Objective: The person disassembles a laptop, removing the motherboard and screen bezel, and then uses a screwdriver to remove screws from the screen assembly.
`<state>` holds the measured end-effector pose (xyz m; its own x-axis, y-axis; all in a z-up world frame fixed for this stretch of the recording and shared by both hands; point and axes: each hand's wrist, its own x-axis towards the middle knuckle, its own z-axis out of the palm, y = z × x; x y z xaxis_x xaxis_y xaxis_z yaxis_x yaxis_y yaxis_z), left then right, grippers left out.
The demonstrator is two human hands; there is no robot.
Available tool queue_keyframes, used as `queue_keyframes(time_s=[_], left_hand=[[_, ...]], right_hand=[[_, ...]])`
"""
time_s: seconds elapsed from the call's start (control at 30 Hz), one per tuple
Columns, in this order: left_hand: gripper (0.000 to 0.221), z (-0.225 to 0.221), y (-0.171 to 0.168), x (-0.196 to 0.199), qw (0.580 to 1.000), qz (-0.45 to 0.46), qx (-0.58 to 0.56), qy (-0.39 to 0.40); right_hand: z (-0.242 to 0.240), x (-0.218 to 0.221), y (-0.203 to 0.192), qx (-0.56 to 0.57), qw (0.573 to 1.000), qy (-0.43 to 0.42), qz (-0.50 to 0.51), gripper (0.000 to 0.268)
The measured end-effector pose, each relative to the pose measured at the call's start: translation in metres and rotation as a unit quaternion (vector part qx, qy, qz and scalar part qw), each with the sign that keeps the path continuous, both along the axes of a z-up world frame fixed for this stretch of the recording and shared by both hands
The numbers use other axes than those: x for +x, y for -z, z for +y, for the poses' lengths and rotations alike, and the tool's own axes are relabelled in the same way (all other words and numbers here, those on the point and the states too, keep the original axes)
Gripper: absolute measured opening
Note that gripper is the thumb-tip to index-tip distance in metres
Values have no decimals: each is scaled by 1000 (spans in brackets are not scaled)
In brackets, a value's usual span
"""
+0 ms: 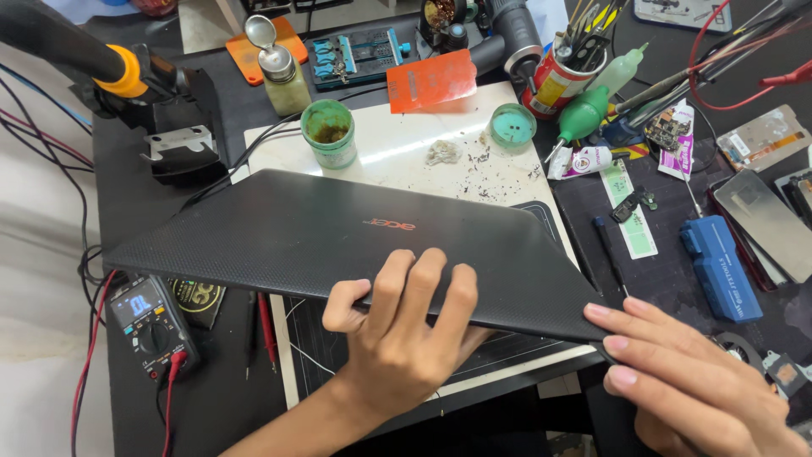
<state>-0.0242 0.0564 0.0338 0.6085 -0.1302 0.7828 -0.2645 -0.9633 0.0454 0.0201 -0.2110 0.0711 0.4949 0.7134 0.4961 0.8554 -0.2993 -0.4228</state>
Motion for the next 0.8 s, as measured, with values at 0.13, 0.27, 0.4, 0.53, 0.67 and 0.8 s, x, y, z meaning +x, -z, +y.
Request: queue_keyframes(time_s=[0.13, 0.27, 0.4, 0.53, 0.67, 0.8], left_hand=[[19, 22, 19, -10, 998, -15, 56, -1], [16, 43, 35, -25, 997, -32, 75, -19], [18, 48, 47, -35, 994, -43, 102, -14], [21, 43, 59, -36, 989, -86, 115, -21], [22, 41, 68, -40, 989, -91, 112, -25], [26, 41, 74, -38, 988, -94, 118, -42]], right_hand=[[-7, 0, 0, -36, 999, -29, -16, 34], [-1, -12, 21, 4, 999, -8, -48, 23], [-2, -18, 29, -55, 992, -37, -105, 24], [3, -12, 39, -64, 976, -101, -183, 25], [15, -13, 47, -51, 964, -119, -233, 23], [19, -8, 51, -55, 964, -134, -225, 23]])
